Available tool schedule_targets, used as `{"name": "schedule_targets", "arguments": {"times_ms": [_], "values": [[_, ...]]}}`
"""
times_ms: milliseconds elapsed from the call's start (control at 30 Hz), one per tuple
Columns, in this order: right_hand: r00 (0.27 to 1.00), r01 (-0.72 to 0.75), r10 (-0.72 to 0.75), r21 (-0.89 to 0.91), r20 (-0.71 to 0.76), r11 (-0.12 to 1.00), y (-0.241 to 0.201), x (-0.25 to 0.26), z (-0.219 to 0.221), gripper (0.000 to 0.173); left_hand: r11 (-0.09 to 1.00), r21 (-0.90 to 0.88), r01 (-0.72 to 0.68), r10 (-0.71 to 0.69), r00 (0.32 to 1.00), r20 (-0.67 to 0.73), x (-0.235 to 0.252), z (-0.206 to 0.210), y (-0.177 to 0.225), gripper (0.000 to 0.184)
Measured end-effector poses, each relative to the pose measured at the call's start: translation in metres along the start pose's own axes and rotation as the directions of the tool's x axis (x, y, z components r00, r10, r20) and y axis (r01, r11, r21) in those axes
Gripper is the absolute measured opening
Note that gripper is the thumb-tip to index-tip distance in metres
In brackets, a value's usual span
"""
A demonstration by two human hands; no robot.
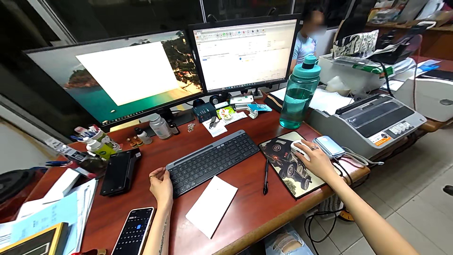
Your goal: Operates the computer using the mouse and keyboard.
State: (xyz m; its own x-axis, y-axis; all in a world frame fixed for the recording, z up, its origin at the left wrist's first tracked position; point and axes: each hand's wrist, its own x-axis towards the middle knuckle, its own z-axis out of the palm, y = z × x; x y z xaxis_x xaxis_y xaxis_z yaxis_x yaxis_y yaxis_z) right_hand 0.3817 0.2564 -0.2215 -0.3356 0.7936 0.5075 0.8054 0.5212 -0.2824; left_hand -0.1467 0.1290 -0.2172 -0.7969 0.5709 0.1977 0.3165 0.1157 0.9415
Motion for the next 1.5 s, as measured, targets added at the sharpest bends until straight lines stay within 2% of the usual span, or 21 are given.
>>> {"name": "schedule_targets", "arguments": {"times_ms": [1500], "values": [[1.0,0.012,-0.012,0.0,-0.006,1.0,-0.002,-0.0003,-0.0009,0.039,1.0,0.02,-0.005,0.005,1.0,-0.003,-0.0005,-0.0004,0.0003,0.032]]}}
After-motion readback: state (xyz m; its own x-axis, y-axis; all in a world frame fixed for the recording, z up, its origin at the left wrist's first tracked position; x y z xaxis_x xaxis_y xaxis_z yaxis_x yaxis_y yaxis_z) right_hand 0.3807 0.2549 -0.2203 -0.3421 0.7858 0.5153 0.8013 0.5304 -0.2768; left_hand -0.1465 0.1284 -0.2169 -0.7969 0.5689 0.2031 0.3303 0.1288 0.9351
